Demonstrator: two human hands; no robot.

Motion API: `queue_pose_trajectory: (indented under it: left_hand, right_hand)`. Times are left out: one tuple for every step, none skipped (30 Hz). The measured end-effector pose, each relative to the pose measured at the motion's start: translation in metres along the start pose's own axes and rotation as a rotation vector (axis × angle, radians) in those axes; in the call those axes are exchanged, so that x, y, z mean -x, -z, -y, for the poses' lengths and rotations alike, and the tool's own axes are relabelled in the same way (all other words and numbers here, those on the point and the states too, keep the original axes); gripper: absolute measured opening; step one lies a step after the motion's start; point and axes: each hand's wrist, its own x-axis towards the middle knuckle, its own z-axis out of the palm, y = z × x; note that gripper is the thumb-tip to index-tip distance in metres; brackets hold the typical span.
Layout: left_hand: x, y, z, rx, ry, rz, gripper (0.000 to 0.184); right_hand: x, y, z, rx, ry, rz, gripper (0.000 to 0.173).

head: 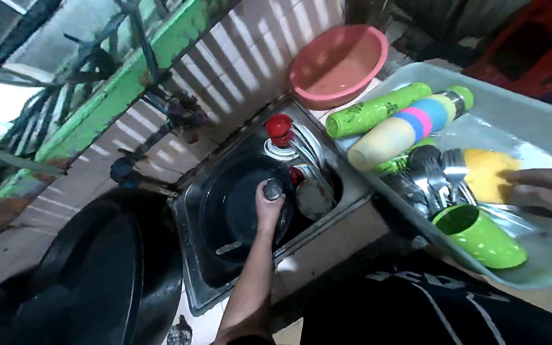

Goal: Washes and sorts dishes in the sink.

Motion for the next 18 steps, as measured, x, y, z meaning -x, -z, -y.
queue_pose_trajectory:
  left_hand:
    - [0.010,0.010,-0.023,0.032,-0.033,-0.006,0.085]
    - [0.020,0.019,-0.049,0.057,-0.062,-0.004,0.085]
    - [0.030,0.029,-0.076,0.083,-0.089,0.008,0.085]
    - [0.039,0.037,-0.102,0.115,-0.117,0.036,0.085]
    - [0.049,0.042,-0.127,0.149,-0.152,0.073,0.085]
    - [0.057,0.044,-0.148,0.195,-0.200,0.111,0.084]
    - [0.064,0.042,-0.165,0.276,-0.260,0.164,0.084]
    - [0.070,0.036,-0.180,0.373,-0.324,0.251,0.082]
    - [0.075,0.027,-0.195,0.454,-0.373,0.351,0.080]
    - [0.079,0.015,-0.210,0.511,-0.397,0.464,0.077]
    - [0.081,-0.002,-0.223,0.567,-0.388,0.573,0.074]
    - [0.081,-0.020,-0.235,0.601,-0.347,0.680,0.069]
    - [0.080,-0.041,-0.245,0.602,-0.305,0.779,0.066]
    - [0.080,-0.064,-0.253,0.573,-0.266,0.857,0.066]
    - [0.080,-0.086,-0.260,0.520,-0.226,0.924,0.065]
    - [0.082,-0.105,-0.267,0.466,-0.174,0.984,0.062]
    - [0.083,-0.123,-0.273,0.435,-0.104,1.040,0.059]
    - [0.083,-0.139,-0.276,0.439,-0.033,1.093,0.056]
  right_hand:
    - [-0.001,-0.001,-0.004,0.004,0.008,-0.006,0.029]
    - [-0.002,-0.003,-0.009,0.014,0.028,-0.016,0.029]
    - [-0.004,-0.004,-0.015,0.026,0.048,-0.020,0.030]
    - [-0.004,-0.005,-0.019,0.033,0.065,-0.025,0.030]
    - [-0.005,-0.007,-0.023,0.045,0.082,-0.038,0.029]
    - [-0.007,-0.009,-0.027,0.055,0.091,-0.055,0.029]
    - [-0.008,-0.013,-0.032,0.062,0.101,-0.085,0.028]
    - [-0.010,-0.017,-0.036,0.068,0.114,-0.121,0.026]
    - [-0.009,-0.018,-0.037,0.076,0.120,-0.143,0.026]
    - [-0.009,-0.017,-0.036,0.088,0.120,-0.147,0.026]
    - [-0.007,-0.015,-0.033,0.102,0.117,-0.143,0.025]
    - [-0.006,-0.012,-0.030,0.118,0.112,-0.133,0.026]
    - [-0.005,-0.008,-0.028,0.130,0.110,-0.121,0.026]
    - [-0.004,-0.006,-0.026,0.124,0.116,-0.117,0.026]
    - [-0.003,-0.005,-0.026,0.111,0.128,-0.121,0.026]
    - [-0.002,-0.004,-0.026,0.099,0.145,-0.129,0.026]
    - [-0.001,-0.004,-0.027,0.094,0.169,-0.147,0.026]
    - [-0.001,-0.006,-0.029,0.093,0.197,-0.173,0.025]
